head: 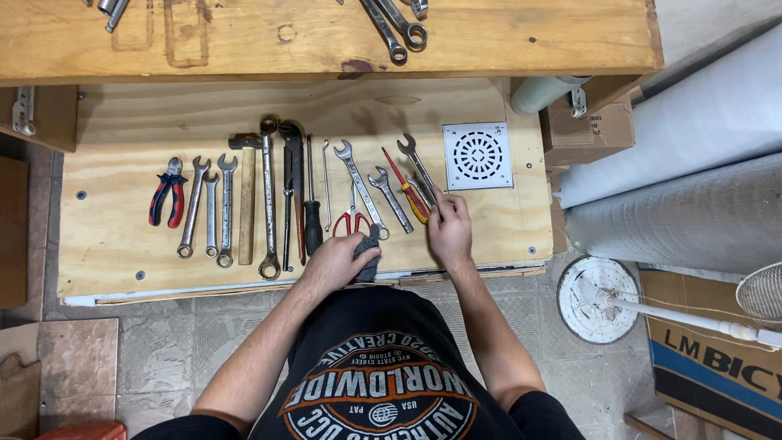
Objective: The person cleans a variety of wrenches and other hand tools by wiping them with a cloth and using a small abrasive block.
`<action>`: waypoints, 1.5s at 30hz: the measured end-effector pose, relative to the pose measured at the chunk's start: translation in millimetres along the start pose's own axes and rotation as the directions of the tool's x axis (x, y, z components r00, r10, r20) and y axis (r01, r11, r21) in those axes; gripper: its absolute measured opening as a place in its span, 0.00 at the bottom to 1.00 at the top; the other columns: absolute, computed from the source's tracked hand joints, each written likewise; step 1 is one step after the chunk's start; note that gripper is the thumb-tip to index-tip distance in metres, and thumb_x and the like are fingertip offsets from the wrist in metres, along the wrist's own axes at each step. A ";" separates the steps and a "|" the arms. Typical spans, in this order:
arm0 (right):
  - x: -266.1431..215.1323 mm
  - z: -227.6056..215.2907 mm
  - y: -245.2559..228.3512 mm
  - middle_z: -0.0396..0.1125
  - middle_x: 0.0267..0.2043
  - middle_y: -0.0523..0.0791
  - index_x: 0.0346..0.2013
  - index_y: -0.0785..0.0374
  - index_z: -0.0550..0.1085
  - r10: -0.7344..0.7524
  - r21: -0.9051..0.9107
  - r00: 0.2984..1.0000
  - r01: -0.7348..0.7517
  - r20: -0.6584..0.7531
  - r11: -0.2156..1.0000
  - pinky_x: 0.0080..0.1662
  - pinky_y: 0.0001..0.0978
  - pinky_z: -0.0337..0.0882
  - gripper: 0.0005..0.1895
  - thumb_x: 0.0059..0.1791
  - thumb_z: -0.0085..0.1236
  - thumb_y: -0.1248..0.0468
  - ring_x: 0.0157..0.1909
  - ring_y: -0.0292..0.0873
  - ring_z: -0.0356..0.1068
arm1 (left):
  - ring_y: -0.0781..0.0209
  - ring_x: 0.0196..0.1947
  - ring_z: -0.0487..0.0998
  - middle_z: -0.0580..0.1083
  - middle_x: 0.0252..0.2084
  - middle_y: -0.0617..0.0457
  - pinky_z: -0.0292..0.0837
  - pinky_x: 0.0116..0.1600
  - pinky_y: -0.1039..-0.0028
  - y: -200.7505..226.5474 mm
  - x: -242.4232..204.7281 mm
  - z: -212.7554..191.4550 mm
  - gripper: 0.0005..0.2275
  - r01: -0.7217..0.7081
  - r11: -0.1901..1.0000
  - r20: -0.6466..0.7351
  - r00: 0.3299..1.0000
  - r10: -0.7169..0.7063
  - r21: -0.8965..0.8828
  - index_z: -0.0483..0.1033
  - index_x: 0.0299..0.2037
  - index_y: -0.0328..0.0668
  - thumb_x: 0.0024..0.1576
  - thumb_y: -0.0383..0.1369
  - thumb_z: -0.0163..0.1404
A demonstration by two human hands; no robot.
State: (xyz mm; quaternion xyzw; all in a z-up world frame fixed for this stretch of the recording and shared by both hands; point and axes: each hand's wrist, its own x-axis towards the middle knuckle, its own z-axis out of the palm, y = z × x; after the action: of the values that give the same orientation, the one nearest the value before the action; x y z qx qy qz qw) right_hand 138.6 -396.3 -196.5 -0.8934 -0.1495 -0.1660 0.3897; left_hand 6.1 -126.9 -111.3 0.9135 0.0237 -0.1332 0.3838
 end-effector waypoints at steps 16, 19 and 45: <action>-1.1 15.1 40.0 0.77 0.54 0.46 0.58 0.55 0.86 -0.061 -0.150 0.994 0.075 0.093 0.986 0.64 0.43 0.73 0.18 0.53 0.67 0.69 0.60 0.50 0.74 | 0.56 0.53 0.81 0.81 0.54 0.50 0.81 0.58 0.61 -7.8 13.2 37.4 0.16 -0.067 0.289 -0.152 0.947 -0.282 -0.955 0.78 0.65 0.39 0.66 0.29 0.56; 7.6 -10.2 -7.6 0.73 0.62 0.43 0.57 0.55 0.85 0.022 -0.182 0.997 -0.008 0.074 0.983 0.65 0.47 0.67 0.14 0.56 0.68 0.61 0.67 0.50 0.67 | 0.40 0.49 0.86 0.81 0.51 0.40 0.85 0.55 0.53 -8.5 19.0 37.7 0.21 -0.099 -0.176 -0.064 0.980 -0.190 -0.979 0.76 0.64 0.42 0.58 0.21 0.52; 45.9 -4.4 -167.0 0.80 0.42 0.48 0.53 0.68 0.85 0.113 0.674 0.723 -0.681 0.682 0.285 0.45 0.27 0.80 0.13 0.54 0.67 0.77 0.41 0.38 0.79 | 0.57 0.64 0.80 0.85 0.60 0.46 0.73 0.72 0.53 6.4 -33.3 -87.1 0.07 -0.213 0.612 -0.288 0.957 -0.026 -0.762 0.90 0.46 0.37 0.66 0.21 0.58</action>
State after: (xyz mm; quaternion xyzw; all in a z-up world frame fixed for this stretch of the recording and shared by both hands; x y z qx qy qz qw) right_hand 112.9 -284.5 -66.7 -0.5497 -0.0708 0.2932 0.7790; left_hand -5.5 -67.8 -39.8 0.6621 0.0836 0.0371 0.7438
